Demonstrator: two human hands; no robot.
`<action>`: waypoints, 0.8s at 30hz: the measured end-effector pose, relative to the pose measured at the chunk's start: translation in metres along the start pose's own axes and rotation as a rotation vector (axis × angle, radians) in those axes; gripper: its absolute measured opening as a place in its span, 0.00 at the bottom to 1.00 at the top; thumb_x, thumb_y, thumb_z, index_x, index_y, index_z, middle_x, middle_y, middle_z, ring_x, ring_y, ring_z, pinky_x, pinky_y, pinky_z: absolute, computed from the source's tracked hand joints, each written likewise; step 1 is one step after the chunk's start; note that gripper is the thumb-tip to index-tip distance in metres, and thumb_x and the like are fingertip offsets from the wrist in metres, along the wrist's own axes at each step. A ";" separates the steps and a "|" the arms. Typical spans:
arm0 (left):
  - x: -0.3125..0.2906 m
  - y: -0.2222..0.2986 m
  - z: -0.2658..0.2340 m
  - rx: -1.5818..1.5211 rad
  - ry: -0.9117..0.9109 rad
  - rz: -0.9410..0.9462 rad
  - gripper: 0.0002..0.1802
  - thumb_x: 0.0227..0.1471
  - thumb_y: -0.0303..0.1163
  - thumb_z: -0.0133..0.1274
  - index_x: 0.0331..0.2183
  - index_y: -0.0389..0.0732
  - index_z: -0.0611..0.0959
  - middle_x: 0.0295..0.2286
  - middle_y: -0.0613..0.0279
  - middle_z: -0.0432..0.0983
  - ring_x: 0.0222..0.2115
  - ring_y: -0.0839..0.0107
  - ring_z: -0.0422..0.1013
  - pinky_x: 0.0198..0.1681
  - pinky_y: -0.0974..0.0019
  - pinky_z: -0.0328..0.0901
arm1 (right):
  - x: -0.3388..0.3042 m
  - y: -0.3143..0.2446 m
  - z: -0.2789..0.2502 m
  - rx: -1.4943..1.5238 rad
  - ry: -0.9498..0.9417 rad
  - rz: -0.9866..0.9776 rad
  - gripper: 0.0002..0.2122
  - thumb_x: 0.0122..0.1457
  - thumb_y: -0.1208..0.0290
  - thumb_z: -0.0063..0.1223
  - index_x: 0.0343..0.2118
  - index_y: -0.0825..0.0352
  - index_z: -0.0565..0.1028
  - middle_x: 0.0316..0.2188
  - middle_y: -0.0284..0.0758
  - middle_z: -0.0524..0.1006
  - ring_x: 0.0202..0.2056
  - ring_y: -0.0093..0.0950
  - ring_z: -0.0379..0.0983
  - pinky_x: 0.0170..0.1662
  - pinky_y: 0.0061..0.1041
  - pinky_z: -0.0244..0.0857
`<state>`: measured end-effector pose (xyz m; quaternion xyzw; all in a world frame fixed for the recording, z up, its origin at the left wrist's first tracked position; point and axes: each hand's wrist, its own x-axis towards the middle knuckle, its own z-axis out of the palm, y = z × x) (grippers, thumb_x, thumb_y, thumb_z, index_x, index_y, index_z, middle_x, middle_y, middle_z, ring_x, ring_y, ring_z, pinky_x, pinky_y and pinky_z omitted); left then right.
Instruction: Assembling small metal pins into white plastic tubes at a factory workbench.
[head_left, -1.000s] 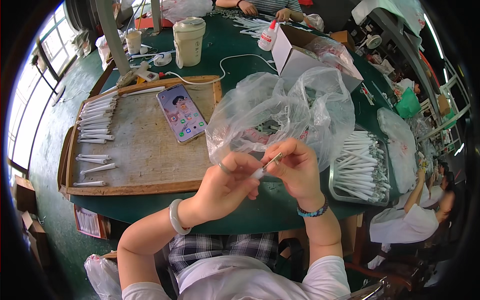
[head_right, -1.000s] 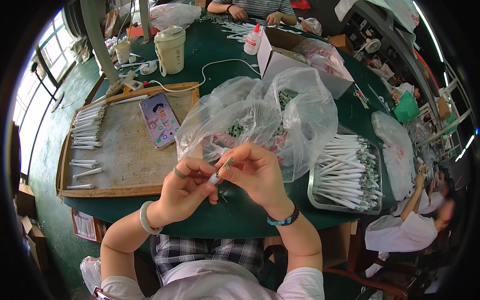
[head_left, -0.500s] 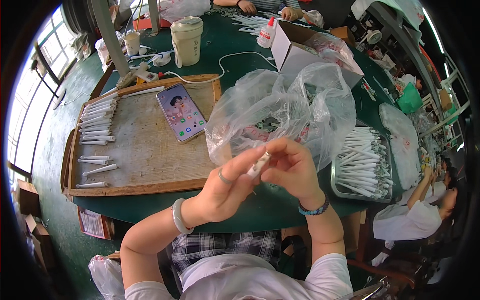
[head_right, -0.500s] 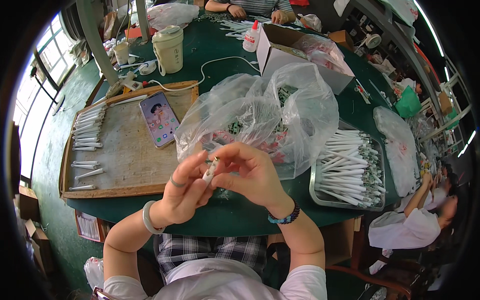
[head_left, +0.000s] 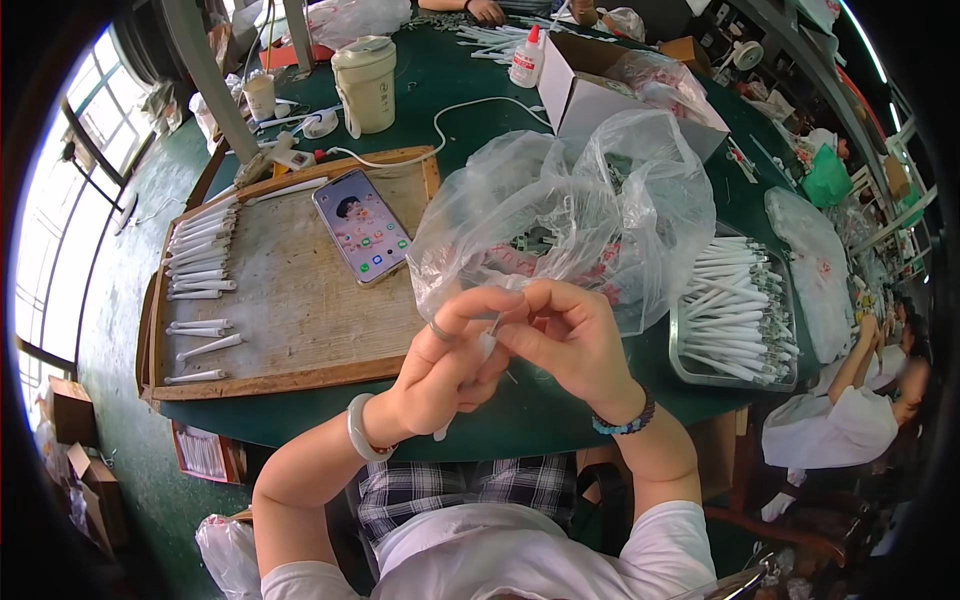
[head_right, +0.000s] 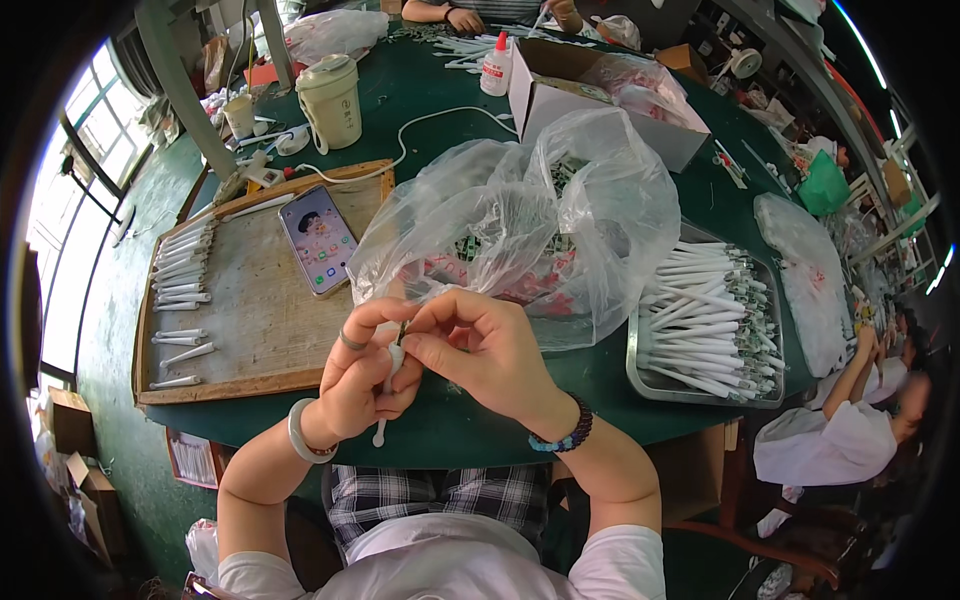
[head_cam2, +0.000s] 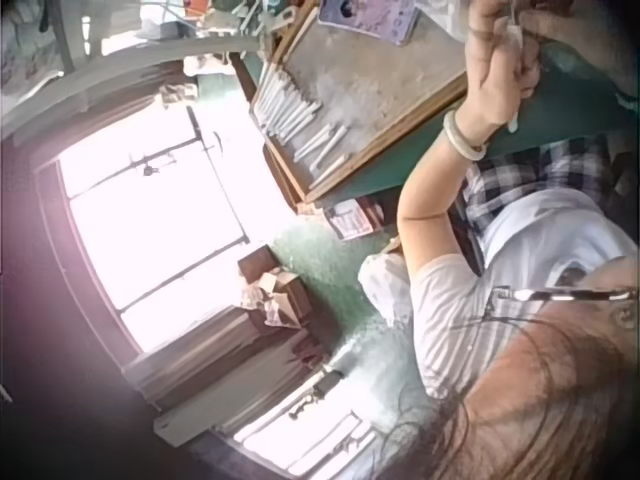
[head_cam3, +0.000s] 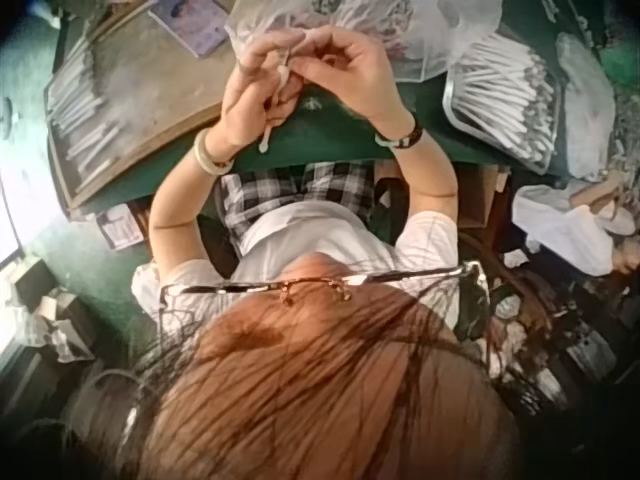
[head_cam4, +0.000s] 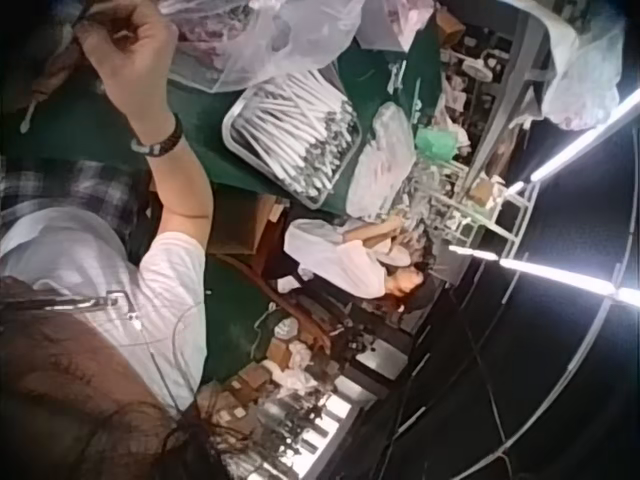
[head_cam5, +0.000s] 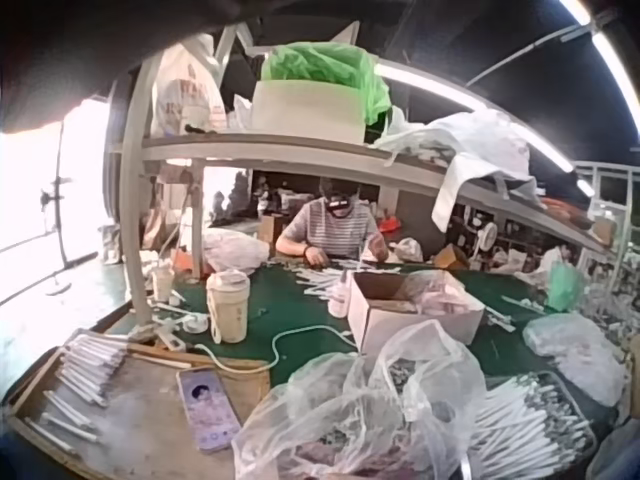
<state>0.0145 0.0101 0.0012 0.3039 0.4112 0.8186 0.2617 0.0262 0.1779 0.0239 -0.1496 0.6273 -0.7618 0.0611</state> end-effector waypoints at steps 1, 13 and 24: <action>0.000 0.000 0.001 0.001 0.000 -0.002 0.25 0.49 0.22 0.26 0.50 0.47 0.59 0.18 0.68 0.57 0.11 0.85 0.48 0.13 0.82 0.45 | -0.001 0.000 -0.001 -0.108 0.020 -0.044 0.05 0.50 0.78 0.51 0.30 0.71 0.71 0.27 0.29 0.72 0.27 0.13 0.66 0.30 0.12 0.62; 0.000 -0.001 0.006 -0.021 0.077 0.040 0.24 0.43 0.20 0.26 0.46 0.44 0.58 0.14 0.63 0.56 0.08 0.83 0.45 0.10 0.80 0.43 | -0.004 0.009 0.017 0.126 0.004 -0.031 0.03 0.55 0.77 0.42 0.31 0.70 0.64 0.26 0.29 0.67 0.25 0.14 0.67 0.29 0.12 0.63; 0.001 0.000 0.013 0.054 0.108 0.057 0.21 0.44 0.21 0.28 0.44 0.43 0.59 0.16 0.63 0.58 0.08 0.83 0.45 0.10 0.80 0.44 | -0.008 0.008 0.021 0.168 0.044 -0.043 0.04 0.55 0.76 0.42 0.31 0.70 0.63 0.25 0.29 0.67 0.25 0.13 0.66 0.28 0.11 0.62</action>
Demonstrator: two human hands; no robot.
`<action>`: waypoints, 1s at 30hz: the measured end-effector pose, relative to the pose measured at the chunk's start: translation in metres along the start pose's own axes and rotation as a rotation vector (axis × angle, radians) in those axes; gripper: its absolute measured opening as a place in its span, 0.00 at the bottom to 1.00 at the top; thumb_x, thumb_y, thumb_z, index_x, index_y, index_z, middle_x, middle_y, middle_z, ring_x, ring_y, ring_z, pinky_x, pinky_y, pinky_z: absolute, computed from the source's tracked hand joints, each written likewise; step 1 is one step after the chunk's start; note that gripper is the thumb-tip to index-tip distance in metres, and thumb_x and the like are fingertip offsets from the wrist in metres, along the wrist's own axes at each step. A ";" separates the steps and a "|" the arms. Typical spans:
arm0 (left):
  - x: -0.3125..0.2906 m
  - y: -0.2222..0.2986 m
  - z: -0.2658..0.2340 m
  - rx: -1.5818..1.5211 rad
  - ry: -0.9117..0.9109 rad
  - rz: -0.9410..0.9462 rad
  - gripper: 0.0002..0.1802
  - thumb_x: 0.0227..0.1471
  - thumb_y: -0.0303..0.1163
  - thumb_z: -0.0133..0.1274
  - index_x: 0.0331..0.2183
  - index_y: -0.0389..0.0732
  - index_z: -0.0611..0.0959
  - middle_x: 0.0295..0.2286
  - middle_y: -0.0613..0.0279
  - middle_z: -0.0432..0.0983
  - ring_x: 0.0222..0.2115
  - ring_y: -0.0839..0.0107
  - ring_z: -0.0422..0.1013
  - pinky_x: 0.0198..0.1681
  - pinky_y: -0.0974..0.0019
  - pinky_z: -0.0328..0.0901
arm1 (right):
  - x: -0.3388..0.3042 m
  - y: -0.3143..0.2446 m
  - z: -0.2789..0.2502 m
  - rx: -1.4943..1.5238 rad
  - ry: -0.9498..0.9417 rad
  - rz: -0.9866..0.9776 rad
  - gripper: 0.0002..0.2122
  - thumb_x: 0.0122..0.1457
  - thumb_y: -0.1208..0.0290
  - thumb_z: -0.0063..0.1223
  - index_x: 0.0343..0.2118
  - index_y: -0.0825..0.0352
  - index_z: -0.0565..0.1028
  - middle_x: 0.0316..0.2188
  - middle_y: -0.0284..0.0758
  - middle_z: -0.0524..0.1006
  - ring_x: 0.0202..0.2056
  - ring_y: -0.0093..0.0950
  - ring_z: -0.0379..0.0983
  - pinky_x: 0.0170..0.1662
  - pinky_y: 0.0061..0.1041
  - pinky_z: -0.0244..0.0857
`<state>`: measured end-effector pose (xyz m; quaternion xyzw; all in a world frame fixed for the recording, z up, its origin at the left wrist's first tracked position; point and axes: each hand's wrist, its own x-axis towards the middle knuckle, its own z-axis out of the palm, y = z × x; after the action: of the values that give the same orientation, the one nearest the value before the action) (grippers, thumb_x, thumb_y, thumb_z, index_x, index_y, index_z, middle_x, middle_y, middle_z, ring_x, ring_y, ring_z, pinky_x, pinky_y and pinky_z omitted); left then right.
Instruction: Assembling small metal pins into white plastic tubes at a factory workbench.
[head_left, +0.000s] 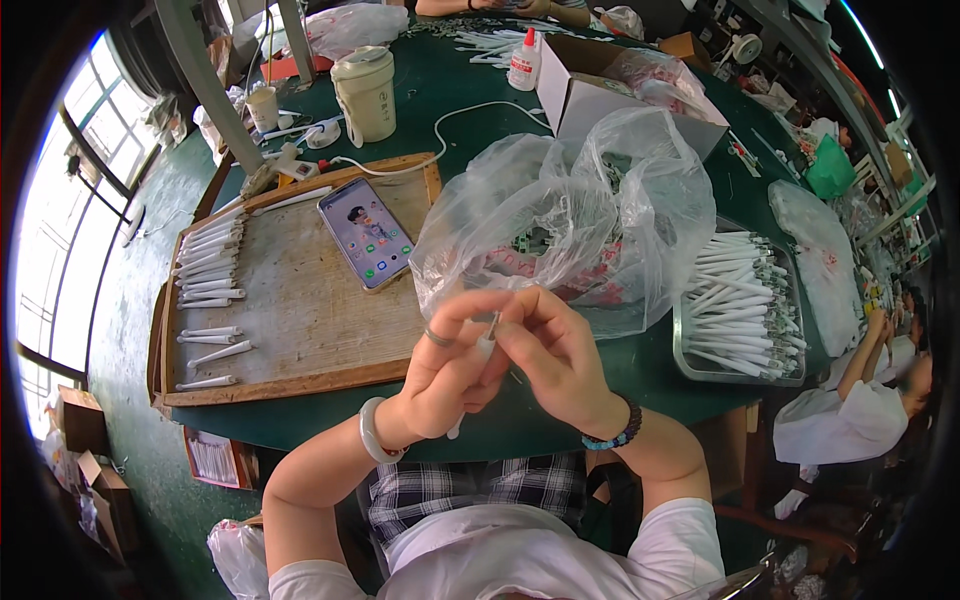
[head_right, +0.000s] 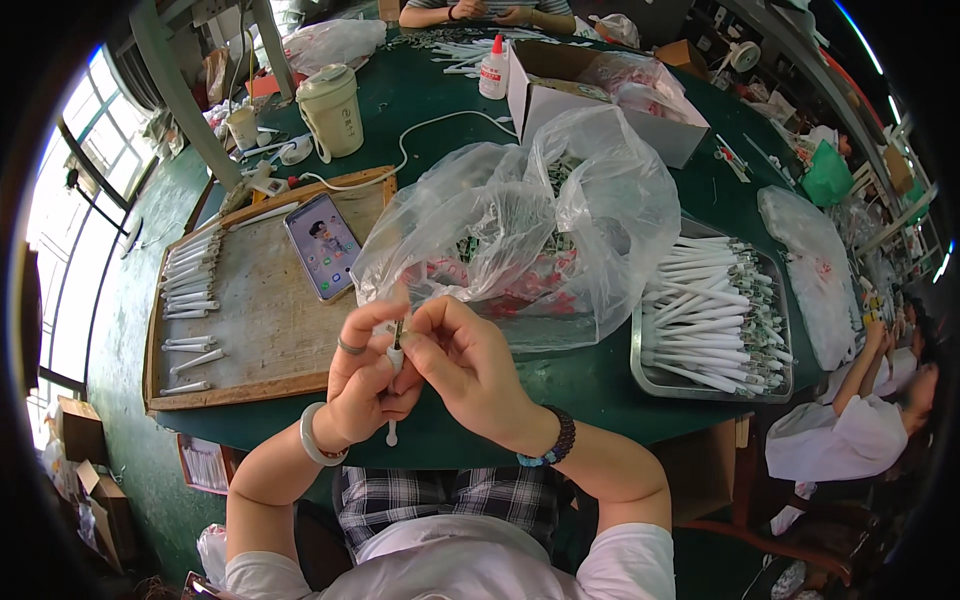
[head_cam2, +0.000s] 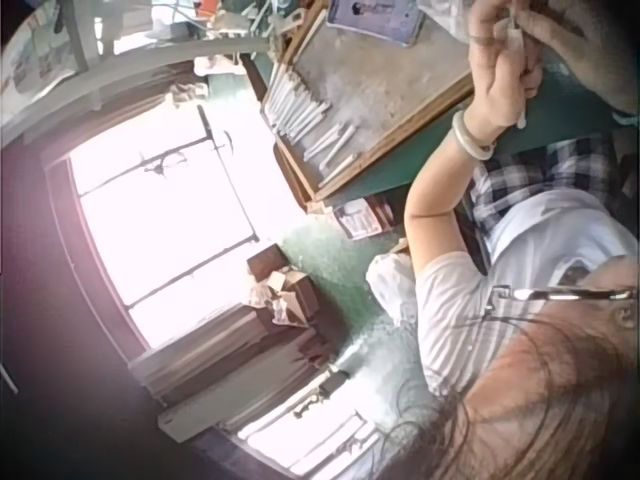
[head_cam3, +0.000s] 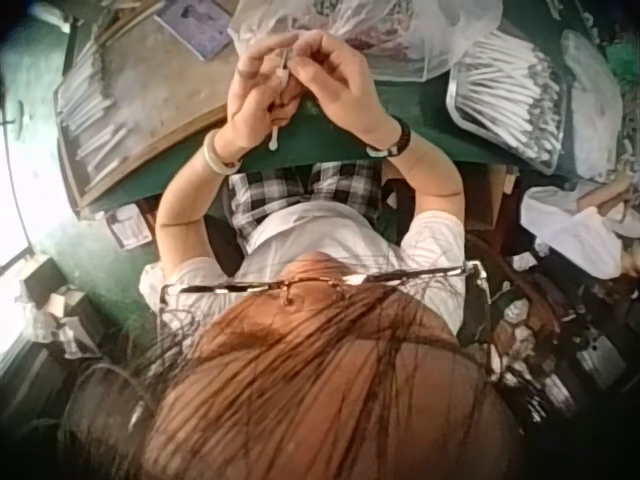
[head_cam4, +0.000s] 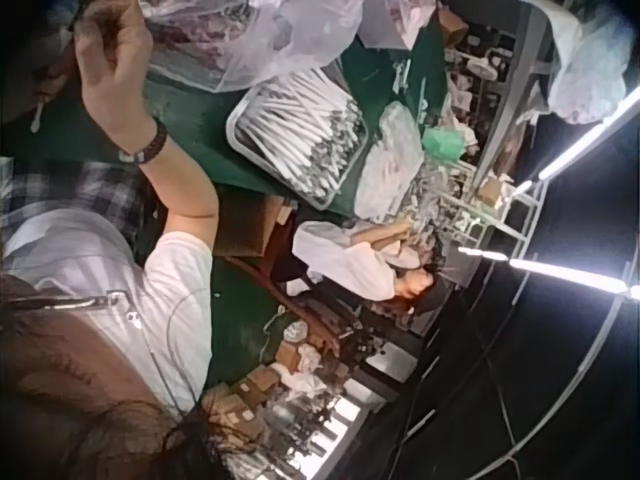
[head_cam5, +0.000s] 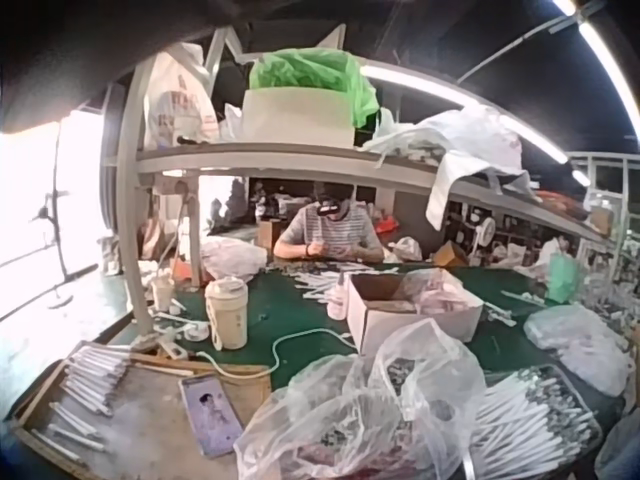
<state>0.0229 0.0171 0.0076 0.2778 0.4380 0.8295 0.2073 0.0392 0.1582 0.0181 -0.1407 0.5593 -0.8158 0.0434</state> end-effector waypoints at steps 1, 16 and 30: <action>0.000 -0.002 -0.001 0.000 0.000 -0.001 0.21 0.44 0.21 0.28 0.44 0.43 0.59 0.16 0.63 0.58 0.08 0.83 0.45 0.10 0.80 0.44 | 0.000 0.000 0.001 -0.011 0.003 -0.013 0.04 0.55 0.76 0.43 0.31 0.70 0.63 0.25 0.29 0.67 0.25 0.13 0.66 0.28 0.11 0.62; 0.000 -0.006 -0.002 -0.018 0.079 0.044 0.15 0.45 0.22 0.28 0.38 0.44 0.60 0.16 0.62 0.57 0.08 0.84 0.44 0.08 0.80 0.42 | 0.002 -0.004 0.003 -0.114 0.054 -0.052 0.05 0.55 0.74 0.44 0.32 0.69 0.64 0.24 0.28 0.68 0.24 0.12 0.64 0.27 0.10 0.56; 0.005 -0.005 0.003 0.011 -0.116 -0.089 0.33 0.50 0.36 0.36 0.55 0.42 0.44 0.25 0.55 0.65 0.19 0.71 0.63 0.24 0.72 0.60 | -0.012 -0.033 -0.019 -0.084 -0.094 0.188 0.05 0.53 0.76 0.46 0.33 0.69 0.67 0.28 0.32 0.72 0.28 0.17 0.68 0.30 0.14 0.62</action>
<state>0.0214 0.0245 0.0063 0.3069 0.4417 0.7995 0.2676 0.0480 0.1900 0.0397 -0.1276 0.6010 -0.7765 0.1401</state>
